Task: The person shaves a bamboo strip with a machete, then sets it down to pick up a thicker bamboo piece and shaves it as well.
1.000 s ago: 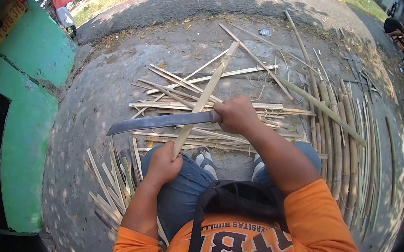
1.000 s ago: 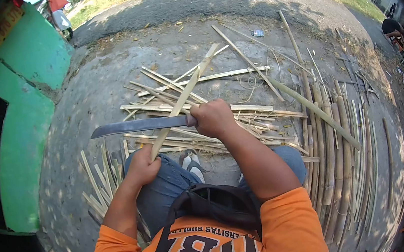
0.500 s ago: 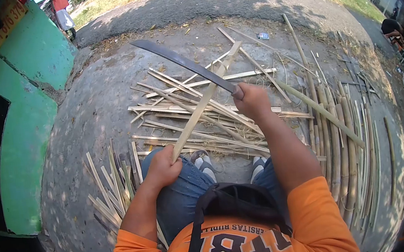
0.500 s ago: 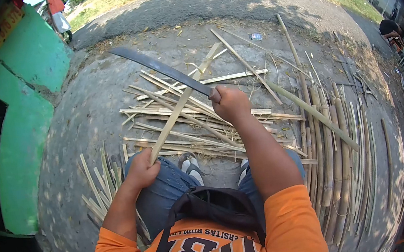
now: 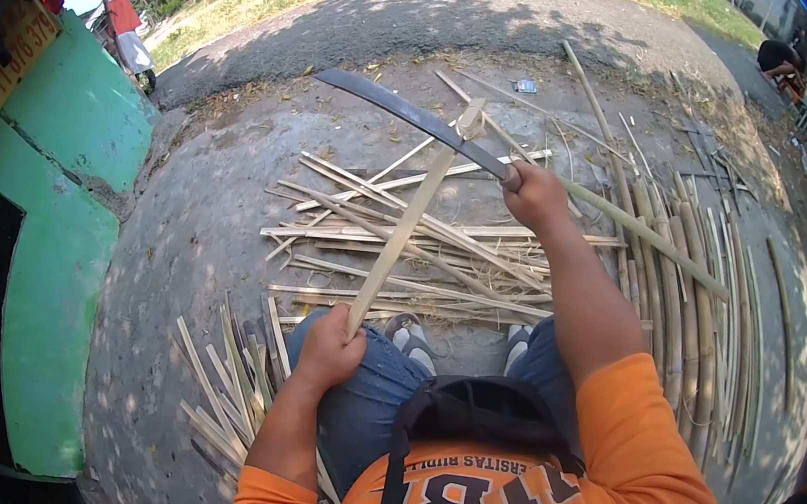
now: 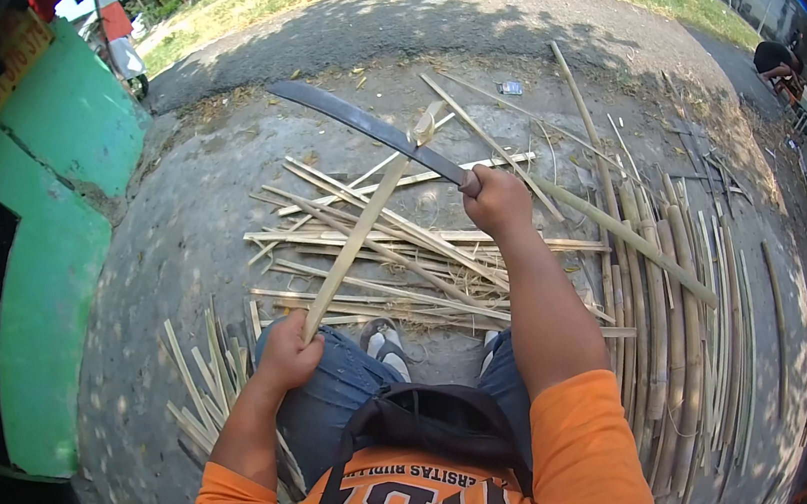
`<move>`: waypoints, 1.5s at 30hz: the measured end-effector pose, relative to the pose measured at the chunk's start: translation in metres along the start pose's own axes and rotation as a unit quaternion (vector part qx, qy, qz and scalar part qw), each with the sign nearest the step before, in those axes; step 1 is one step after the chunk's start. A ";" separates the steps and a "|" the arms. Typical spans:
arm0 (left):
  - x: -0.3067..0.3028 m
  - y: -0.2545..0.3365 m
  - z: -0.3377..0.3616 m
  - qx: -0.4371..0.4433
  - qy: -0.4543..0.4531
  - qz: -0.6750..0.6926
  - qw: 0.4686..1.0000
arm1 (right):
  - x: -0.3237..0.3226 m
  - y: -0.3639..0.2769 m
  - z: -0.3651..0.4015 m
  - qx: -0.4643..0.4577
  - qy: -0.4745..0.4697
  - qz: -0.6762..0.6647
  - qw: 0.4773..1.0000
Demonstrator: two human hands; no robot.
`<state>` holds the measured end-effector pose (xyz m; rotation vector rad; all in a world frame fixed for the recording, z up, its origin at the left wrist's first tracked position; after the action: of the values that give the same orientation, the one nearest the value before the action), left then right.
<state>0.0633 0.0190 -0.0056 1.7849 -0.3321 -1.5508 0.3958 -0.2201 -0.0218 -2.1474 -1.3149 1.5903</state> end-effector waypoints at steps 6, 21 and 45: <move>0.003 0.003 -0.002 -0.008 -0.006 0.017 1.000 | 0.002 -0.035 0.016 -0.067 -0.003 -0.016 0.998; 0.000 -0.002 -0.003 -0.008 -0.016 -0.003 1.000 | 0.002 0.014 -0.001 0.089 0.007 0.023 0.996; 0.006 -0.008 -0.002 -0.010 -0.021 0.011 1.000 | 0.004 -0.024 0.012 -0.064 -0.047 0.045 0.996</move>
<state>0.0642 0.0213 -0.0149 1.7293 -0.3550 -1.5729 0.3727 -0.2074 -0.0158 -2.2606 -1.4028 1.7056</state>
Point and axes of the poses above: each hand's wrist, its own z-axis away from the middle knuckle, its own x-axis out of the palm, y = z × x, the point moved 2 cm from there along -z, towards the middle knuckle, and after that the axes turned 2 degrees about -z, right-handed, at the moved point
